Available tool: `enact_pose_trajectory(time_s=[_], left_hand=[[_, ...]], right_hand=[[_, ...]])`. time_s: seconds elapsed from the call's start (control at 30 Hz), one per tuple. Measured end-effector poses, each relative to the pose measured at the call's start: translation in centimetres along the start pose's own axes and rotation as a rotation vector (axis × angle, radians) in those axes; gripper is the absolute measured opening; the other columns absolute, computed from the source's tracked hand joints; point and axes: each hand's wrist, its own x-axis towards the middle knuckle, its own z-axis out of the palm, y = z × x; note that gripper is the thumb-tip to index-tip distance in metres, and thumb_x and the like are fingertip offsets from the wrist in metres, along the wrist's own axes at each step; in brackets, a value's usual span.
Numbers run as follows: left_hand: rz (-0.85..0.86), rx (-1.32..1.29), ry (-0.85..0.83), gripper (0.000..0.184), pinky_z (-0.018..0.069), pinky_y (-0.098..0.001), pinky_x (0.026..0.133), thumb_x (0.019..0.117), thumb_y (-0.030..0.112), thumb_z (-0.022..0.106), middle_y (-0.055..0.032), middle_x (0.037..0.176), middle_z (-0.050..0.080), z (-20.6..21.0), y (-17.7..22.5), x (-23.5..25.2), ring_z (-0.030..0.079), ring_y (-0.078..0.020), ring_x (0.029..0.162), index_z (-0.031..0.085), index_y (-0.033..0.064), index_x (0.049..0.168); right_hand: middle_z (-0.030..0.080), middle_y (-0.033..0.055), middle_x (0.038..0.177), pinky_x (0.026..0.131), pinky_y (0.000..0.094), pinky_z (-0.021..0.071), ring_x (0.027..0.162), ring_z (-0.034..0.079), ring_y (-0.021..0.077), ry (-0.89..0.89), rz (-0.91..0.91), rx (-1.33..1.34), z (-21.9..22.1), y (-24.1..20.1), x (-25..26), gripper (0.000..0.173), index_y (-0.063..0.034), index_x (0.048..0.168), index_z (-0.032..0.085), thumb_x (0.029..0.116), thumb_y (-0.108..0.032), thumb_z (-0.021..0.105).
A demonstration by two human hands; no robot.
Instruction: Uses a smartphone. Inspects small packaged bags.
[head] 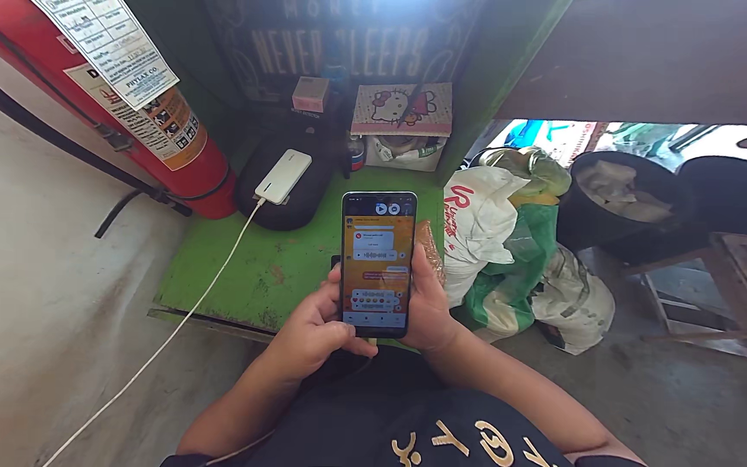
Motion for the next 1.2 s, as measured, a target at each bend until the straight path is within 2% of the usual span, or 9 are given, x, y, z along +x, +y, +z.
enact_pose_trajectory(time_s=[0.17, 0.3, 0.53, 0.73, 0.9, 1.2], left_hand=[[-0.024, 0.005, 0.12, 0.029, 0.0659, -0.0357, 0.072, 0.1019, 0.002, 0.051, -0.0086, 0.119, 0.072, 0.49, 0.03, 0.09, 0.074, -0.0198, 0.099, 0.056, 0.005, 0.131], [-0.032, 0.009, 0.17, 0.026, 0.0659, -0.0347, 0.068, 0.1027, 0.002, 0.051, -0.0086, 0.117, 0.073, 0.63, -0.09, 0.22, 0.075, -0.0192, 0.096, 0.058, 0.0055, 0.128], [-0.037, 0.032, 0.207, 0.021, 0.0658, -0.0335, 0.066, 0.1042, 0.004, 0.051, -0.0088, 0.113, 0.074, 0.75, -0.27, 0.33, 0.076, -0.018, 0.092, 0.064, 0.0047, 0.121], [-0.02, 0.015, 0.137, 0.027, 0.0656, -0.0338, 0.071, 0.0993, -0.001, 0.054, -0.0088, 0.116, 0.073, 0.56, -0.29, 0.0, 0.075, -0.0184, 0.097, 0.058, 0.0033, 0.125], [0.015, -0.047, 0.028, 0.036, 0.065, -0.0357, 0.078, 0.0973, 0.0, 0.05, -0.0094, 0.122, 0.07, 0.15, -0.5, -0.25, 0.073, -0.0192, 0.104, 0.056, 0.0046, 0.132], [0.011, -0.039, 0.037, 0.043, 0.0648, -0.0368, 0.079, 0.0947, -0.001, 0.048, -0.0099, 0.124, 0.069, 0.63, -0.39, -0.56, 0.072, -0.0196, 0.106, 0.055, 0.0084, 0.136]], right_hand=[[0.065, 0.0141, 0.132, 0.104, 0.0438, 0.052, 0.121, 0.064, 0.0251, 0.015, -0.025, -0.058, 0.08, 0.18, -0.14, 0.072, -0.0161, 0.139, 0.059, 0.0954, -0.071, 0.046], [0.067, 0.0116, 0.129, 0.102, 0.0426, 0.0536, 0.119, 0.065, 0.0225, 0.06, -0.044, -0.136, 0.17, 0.34, -0.21, 0.073, -0.0174, 0.138, 0.059, 0.094, -0.074, 0.045], [0.067, 0.0119, 0.13, 0.104, 0.043, 0.0529, 0.12, 0.065, 0.0235, 0.063, -0.056, -0.14, 0.12, 0.31, -0.34, 0.071, -0.0181, 0.139, 0.058, 0.0951, -0.072, 0.046], [0.067, 0.0124, 0.131, 0.103, 0.0427, 0.0535, 0.12, 0.065, 0.0235, 0.049, -0.032, -0.101, 0.13, 0.21, -0.33, 0.07, -0.0184, 0.138, 0.06, 0.0957, -0.071, 0.045], [0.066, 0.0128, 0.131, 0.1, 0.0432, 0.0548, 0.118, 0.066, 0.0239, 0.035, 0.01, -0.047, 0.13, 0.13, -0.39, 0.072, -0.0191, 0.139, 0.058, 0.0947, -0.074, 0.044], [0.066, 0.0126, 0.129, 0.096, 0.0437, 0.0566, 0.114, 0.067, 0.0242, 0.045, 0.043, -0.017, 0.66, 0.02, -0.49, 0.075, -0.0191, 0.139, 0.058, 0.0939, -0.077, 0.04]])
